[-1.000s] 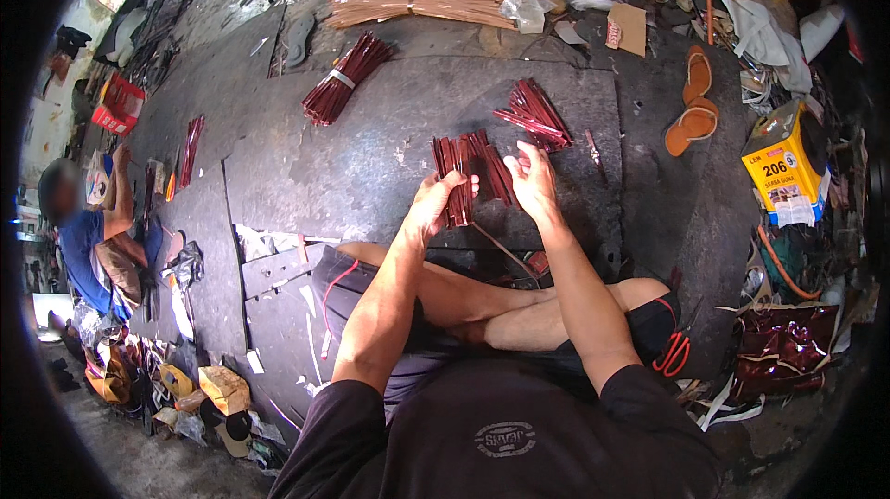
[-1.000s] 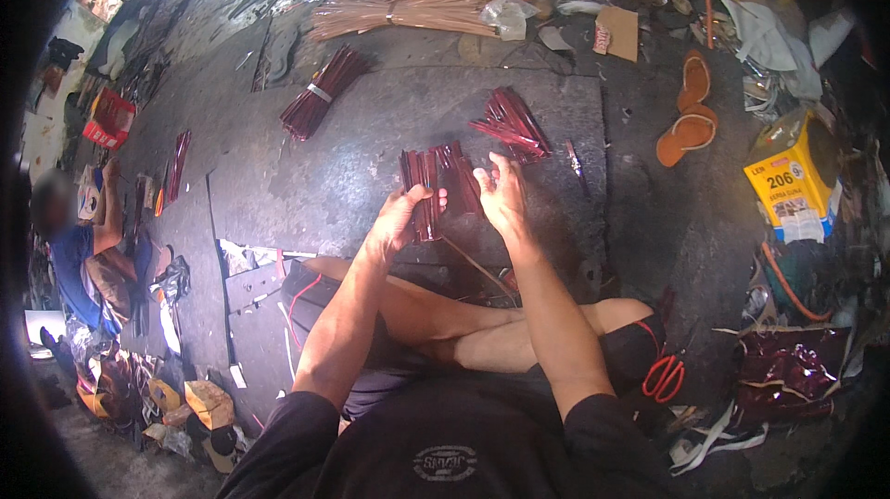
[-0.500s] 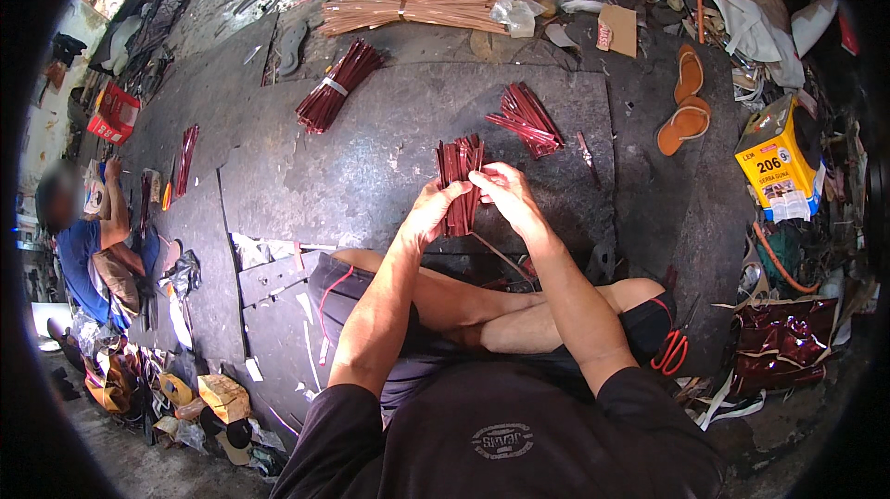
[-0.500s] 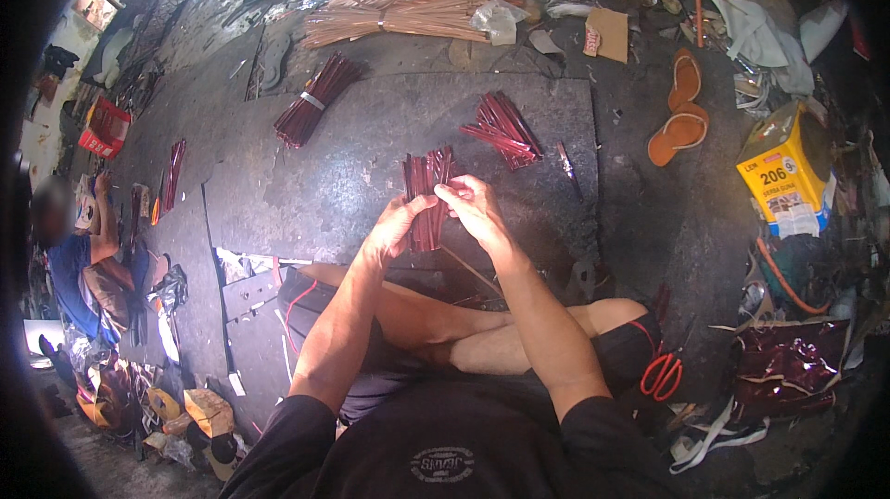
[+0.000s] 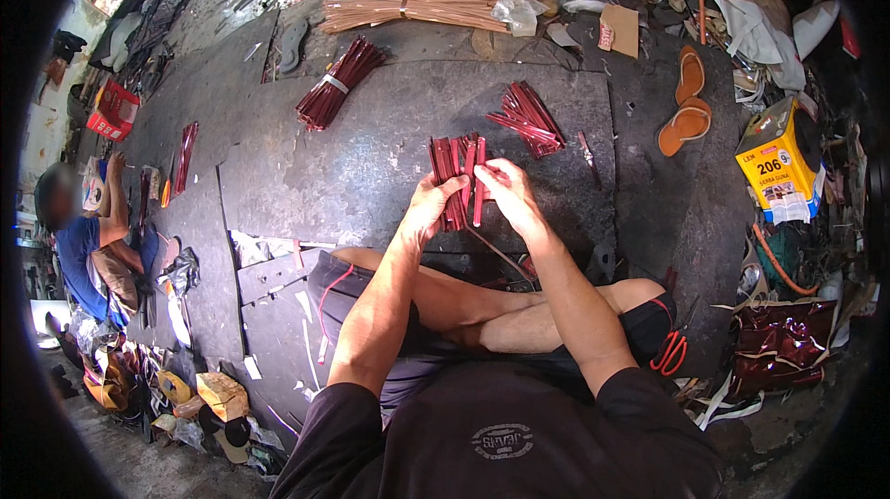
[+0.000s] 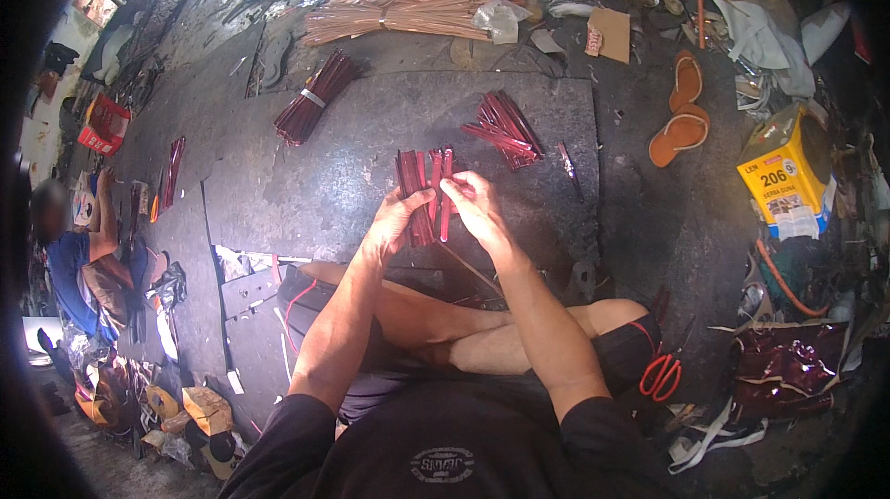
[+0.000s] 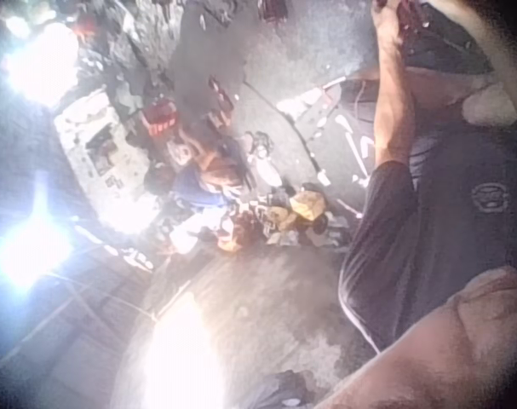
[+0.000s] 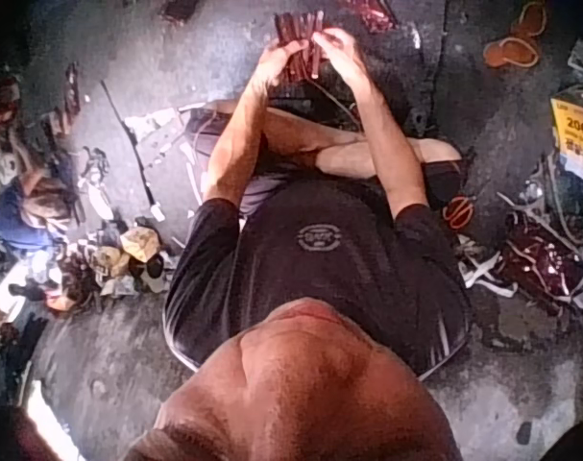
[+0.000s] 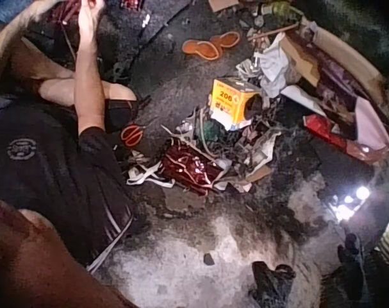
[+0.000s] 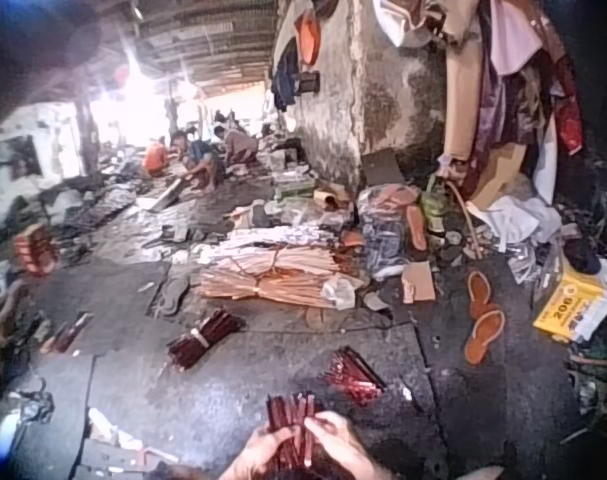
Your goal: The person sits on the floor and uses red-handled shears to cut long red insulated cables into short segments. The cut pieces are gathered and aligned into a neat bundle.
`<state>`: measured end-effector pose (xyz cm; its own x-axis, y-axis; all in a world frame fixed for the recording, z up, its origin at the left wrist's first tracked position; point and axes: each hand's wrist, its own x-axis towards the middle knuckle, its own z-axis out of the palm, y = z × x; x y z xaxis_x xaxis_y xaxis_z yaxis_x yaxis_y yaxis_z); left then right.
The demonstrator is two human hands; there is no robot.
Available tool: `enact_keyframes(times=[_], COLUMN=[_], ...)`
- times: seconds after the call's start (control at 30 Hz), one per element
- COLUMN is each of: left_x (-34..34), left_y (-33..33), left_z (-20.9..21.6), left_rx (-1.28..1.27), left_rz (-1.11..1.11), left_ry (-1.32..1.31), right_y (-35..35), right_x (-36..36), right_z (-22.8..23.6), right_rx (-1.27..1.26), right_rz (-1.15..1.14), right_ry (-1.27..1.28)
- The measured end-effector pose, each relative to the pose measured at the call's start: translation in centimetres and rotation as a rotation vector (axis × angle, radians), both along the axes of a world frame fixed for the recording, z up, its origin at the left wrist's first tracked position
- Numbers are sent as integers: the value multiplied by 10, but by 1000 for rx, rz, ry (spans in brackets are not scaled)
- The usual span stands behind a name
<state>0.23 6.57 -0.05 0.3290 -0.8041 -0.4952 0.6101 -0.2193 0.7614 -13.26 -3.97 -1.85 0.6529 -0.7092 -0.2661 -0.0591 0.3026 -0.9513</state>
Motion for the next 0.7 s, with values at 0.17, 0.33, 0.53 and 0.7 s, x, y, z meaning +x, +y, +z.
enact_keyframes(times=[0.17,0.33,0.53,0.7], left_x=[-5,-2,-2,-6], left_y=[-1,0,0,7], left_z=[8,8,9,1], left_rx=[-15,-23,-64,-79], left_rz=[-31,-29,-15,-8], left_ry=[13,100,140,113], right_y=[2,-1,-7,2], right_x=[0,-2,-5,-10], right_z=[-2,-7,-7,-5], right_rx=[-45,110,283,222], right_rz=[38,30,41,44], right_ry=[68,-20,-85,-50])
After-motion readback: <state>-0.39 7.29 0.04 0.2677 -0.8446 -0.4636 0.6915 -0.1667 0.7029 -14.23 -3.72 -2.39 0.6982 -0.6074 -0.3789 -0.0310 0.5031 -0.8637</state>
